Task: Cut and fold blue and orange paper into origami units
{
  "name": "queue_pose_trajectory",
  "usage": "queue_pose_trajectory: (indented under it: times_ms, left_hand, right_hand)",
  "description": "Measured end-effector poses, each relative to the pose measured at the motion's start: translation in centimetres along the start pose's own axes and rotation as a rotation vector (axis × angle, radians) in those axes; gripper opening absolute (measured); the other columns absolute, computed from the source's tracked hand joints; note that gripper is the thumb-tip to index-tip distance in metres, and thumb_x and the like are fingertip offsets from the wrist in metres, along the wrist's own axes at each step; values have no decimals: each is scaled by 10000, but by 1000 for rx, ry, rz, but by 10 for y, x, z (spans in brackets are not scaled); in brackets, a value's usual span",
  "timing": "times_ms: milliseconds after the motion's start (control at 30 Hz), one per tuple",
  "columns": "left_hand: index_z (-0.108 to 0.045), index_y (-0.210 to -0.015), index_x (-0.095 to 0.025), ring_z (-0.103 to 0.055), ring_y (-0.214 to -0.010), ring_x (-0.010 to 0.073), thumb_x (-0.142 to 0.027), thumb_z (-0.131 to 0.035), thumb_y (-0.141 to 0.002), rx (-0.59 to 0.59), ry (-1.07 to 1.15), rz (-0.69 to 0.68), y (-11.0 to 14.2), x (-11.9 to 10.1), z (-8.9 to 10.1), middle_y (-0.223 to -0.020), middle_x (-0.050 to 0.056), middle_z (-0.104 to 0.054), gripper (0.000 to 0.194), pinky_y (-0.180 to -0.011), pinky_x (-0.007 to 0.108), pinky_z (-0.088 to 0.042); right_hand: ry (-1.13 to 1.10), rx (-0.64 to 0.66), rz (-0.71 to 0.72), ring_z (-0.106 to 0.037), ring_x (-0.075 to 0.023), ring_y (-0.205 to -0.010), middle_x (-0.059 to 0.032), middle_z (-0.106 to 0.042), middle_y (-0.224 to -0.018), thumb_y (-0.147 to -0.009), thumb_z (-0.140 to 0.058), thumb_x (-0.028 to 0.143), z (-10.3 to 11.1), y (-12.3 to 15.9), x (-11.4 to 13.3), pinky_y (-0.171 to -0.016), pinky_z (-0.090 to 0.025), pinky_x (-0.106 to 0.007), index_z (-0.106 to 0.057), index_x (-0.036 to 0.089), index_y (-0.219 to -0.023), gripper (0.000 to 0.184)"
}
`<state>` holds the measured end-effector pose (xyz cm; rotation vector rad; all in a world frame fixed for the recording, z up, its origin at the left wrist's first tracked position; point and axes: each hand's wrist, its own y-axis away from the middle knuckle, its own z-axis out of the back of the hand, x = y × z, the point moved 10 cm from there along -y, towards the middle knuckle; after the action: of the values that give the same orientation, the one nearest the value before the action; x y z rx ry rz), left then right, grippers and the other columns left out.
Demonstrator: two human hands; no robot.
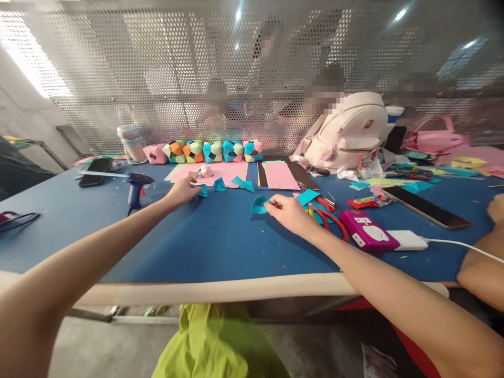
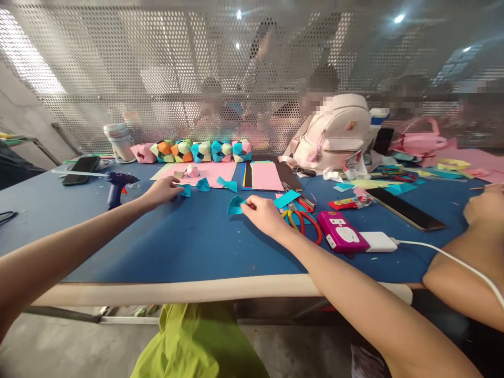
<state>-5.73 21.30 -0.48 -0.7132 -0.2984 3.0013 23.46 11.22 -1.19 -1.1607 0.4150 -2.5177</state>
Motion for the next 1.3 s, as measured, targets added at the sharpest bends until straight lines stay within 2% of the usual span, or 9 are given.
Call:
queue_pose_trajectory:
  times_ms: [133,233,433,600,767,900,1067,1300]
  left_hand:
    - [-653,-1026,-142,-648,-881,239,-196,-596,-698,-76,7,27,-4,5,-7,-942,99,-707,338,-763,308,-490]
    - [-674,-979,-163,-648,-920,246,-126,-580,-659,-103,24,38,-5,10,-9,-952,88,-713,335,-798,313,-492]
    - [-680,-947,-174,-652,-924,257,-119,-570,-640,-153,87,70,4,28,7,-954,86,-721,331,-819,341,-499]
    - [-661,-990,-152,-674,-852,226,-164,-531,-682,-225,221,129,15,51,10,-970,96,-721,335,-786,325,-513]
    - [-633,-1030,-134,-676,-700,175,-168,-513,-697,-261,372,177,18,61,6,-955,97,-719,356,-661,275,-528]
    - [-608,-1046,-122,-663,-640,148,-168,-499,-719,-275,457,214,17,63,8,-1007,114,-701,348,-577,249,-525]
    - [-604,-1030,-126,-663,-669,144,-147,-485,-719,-273,514,236,18,64,8,-1007,108,-698,334,-581,242,-530]
    - [-633,-1022,-152,-654,-712,163,-158,-492,-709,-248,447,182,19,62,5,-1005,78,-706,343,-677,284,-532]
  right_hand:
    - [6,41,-10,-430,-118,-558,4,-540,-592,-798,-474,468,-6,1,-4,-551,-340,-252,-512,193,-643,318]
    - [4,56,-16,-462,-123,-573,-4,-570,-615,-803,-474,454,-8,1,-6,-566,-358,-251,-542,190,-678,300]
    - [6,58,-31,-496,-131,-590,-12,-597,-639,-781,-499,388,-9,-1,-8,-559,-368,-241,-569,190,-717,219]
    - [21,51,-54,-508,-133,-588,-10,-598,-635,-780,-488,369,-11,0,-11,-560,-378,-237,-574,189,-726,206]
    - [39,62,-74,-521,-134,-598,-13,-613,-652,-777,-491,329,-17,-4,-11,-560,-379,-232,-587,181,-746,178]
    - [49,116,-88,-516,-130,-590,-3,-603,-629,-742,-523,272,-29,-15,-9,-559,-362,-230,-597,176,-704,127]
    - [46,194,-98,-508,-119,-560,11,-584,-600,-746,-536,206,-48,-33,5,-565,-351,-233,-606,162,-692,99]
    - [-45,303,-42,-572,-96,-538,-3,-659,-717,-817,-557,207,-90,-76,37,-591,-423,-217,-679,147,-940,183]
